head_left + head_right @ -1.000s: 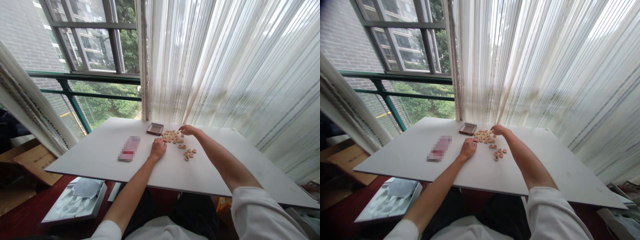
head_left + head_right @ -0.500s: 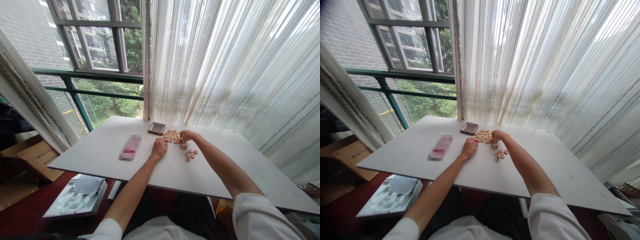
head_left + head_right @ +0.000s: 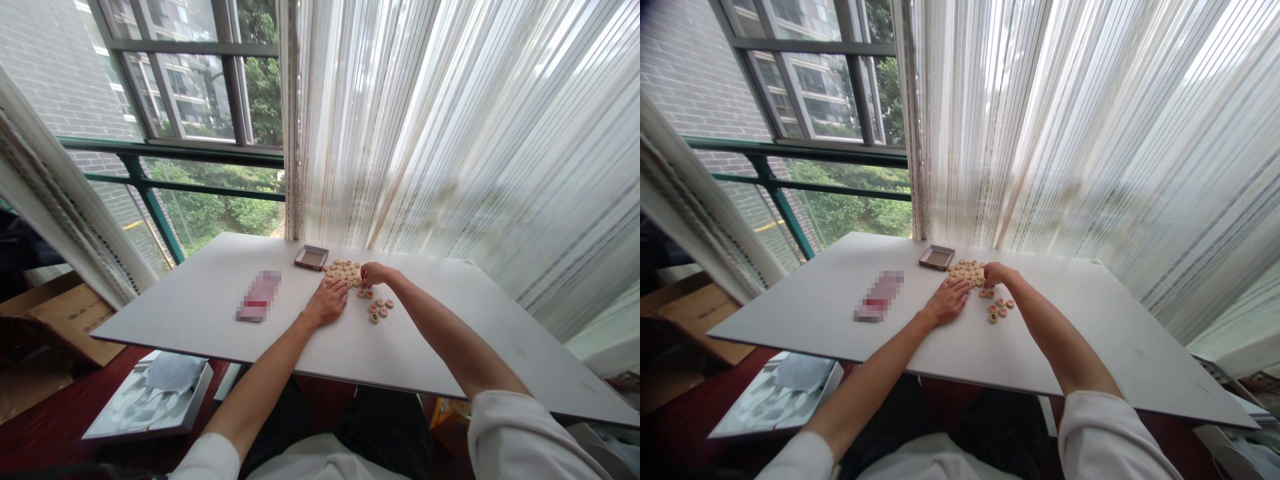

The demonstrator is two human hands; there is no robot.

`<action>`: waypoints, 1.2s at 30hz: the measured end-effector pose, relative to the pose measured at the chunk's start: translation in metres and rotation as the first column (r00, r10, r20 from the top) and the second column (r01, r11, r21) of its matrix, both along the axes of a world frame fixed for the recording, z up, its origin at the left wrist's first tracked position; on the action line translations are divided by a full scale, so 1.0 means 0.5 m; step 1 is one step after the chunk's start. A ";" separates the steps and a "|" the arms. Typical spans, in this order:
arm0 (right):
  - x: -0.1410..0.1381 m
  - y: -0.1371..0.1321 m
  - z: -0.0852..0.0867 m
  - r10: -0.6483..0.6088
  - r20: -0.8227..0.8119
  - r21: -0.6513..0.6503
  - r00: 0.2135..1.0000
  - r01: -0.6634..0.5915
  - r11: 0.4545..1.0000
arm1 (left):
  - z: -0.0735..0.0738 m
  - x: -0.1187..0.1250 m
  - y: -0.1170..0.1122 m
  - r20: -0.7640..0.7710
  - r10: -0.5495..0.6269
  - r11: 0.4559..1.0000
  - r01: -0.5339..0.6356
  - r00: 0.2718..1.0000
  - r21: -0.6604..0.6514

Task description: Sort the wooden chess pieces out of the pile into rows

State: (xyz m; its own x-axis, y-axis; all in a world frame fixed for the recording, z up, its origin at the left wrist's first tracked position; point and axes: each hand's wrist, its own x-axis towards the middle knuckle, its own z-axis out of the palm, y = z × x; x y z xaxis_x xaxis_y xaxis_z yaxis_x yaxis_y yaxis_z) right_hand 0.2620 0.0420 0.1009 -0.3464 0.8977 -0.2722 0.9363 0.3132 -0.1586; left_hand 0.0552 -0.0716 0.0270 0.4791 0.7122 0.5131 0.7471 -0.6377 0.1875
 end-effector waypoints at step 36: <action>-0.144 0.120 -0.042 -0.025 0.018 0.385 1.000 0.017 0.923 | -0.017 0.003 0.009 0.200 0.207 0.973 -0.222 0.958 0.058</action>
State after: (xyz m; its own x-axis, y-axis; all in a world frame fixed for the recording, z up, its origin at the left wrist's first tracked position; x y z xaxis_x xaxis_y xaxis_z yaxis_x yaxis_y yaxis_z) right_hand 0.1901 0.1019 0.0800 -0.3242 0.9418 0.0883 0.9452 0.3263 -0.0090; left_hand 0.0565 -0.0669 0.0188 0.2070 0.7411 0.6387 0.8232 -0.4847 0.2956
